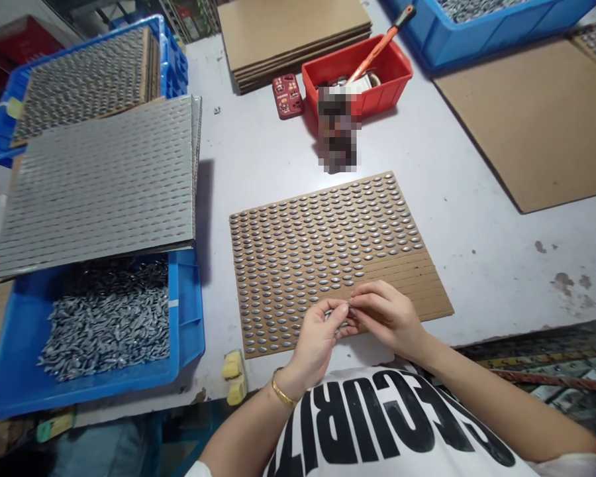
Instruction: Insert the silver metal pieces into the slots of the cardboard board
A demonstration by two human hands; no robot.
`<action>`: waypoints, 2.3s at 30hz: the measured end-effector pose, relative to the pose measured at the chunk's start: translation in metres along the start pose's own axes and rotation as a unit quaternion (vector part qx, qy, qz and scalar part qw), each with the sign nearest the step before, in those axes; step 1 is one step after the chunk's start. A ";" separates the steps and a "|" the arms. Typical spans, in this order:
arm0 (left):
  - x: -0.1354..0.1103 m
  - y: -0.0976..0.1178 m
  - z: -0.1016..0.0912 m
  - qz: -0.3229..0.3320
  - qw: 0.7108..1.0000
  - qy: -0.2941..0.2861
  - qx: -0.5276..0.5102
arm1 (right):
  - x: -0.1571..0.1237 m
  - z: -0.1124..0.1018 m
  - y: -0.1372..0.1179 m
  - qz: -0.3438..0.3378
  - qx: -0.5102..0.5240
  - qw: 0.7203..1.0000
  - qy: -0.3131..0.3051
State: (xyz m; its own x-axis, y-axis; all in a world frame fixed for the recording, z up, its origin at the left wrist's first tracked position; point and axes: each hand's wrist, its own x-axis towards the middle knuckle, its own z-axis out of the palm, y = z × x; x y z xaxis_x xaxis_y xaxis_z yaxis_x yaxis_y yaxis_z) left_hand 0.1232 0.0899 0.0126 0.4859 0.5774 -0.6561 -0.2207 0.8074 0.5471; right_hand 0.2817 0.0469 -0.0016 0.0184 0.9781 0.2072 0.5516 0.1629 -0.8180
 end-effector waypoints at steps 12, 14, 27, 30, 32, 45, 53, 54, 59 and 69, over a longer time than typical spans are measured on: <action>0.006 -0.007 -0.004 -0.045 0.998 -0.034 0.034 | -0.004 -0.013 0.003 0.045 0.062 0.990 -0.120; 0.007 -0.006 -0.003 -0.058 0.997 -0.036 0.030 | -0.005 -0.015 0.007 0.067 0.068 0.989 -0.110; -0.003 0.000 0.001 -0.066 0.997 0.021 -0.017 | 0.010 -0.008 0.039 0.101 -0.082 0.991 -0.011; -0.002 -0.003 -0.004 -0.039 0.999 0.014 0.012 | 0.011 -0.005 0.041 0.094 -0.132 0.987 -0.017; -0.002 -0.004 -0.007 -0.021 0.999 0.027 0.015 | 0.011 -0.005 0.043 0.083 -0.166 0.982 -0.021; -0.009 -0.002 -0.015 0.002 0.997 0.064 -0.038 | 0.005 -0.006 0.051 0.015 -0.233 0.971 -0.048; -0.013 -0.004 -0.019 0.027 0.999 0.039 -0.027 | 0.003 -0.006 0.005 0.061 0.058 0.994 -0.076; -0.014 -0.004 -0.019 0.028 0.999 0.032 -0.027 | 0.004 -0.004 -0.001 0.066 0.107 0.987 -0.100; -0.019 -0.005 -0.022 0.038 0.998 0.037 -0.030 | 0.005 0.008 -0.015 0.075 0.188 0.961 -0.188; -0.026 -0.008 -0.037 0.061 0.997 0.037 0.027 | -0.003 0.017 -0.023 0.182 0.251 0.927 -0.210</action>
State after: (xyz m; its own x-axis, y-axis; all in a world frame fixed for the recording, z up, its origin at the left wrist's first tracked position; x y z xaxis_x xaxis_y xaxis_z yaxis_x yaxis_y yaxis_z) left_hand 0.0812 0.0725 0.0062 0.3937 0.6803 -0.6182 -0.2273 0.7237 0.6516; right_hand 0.2551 0.0425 0.0075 -0.2572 0.9273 -0.2721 0.1120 -0.2511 -0.9615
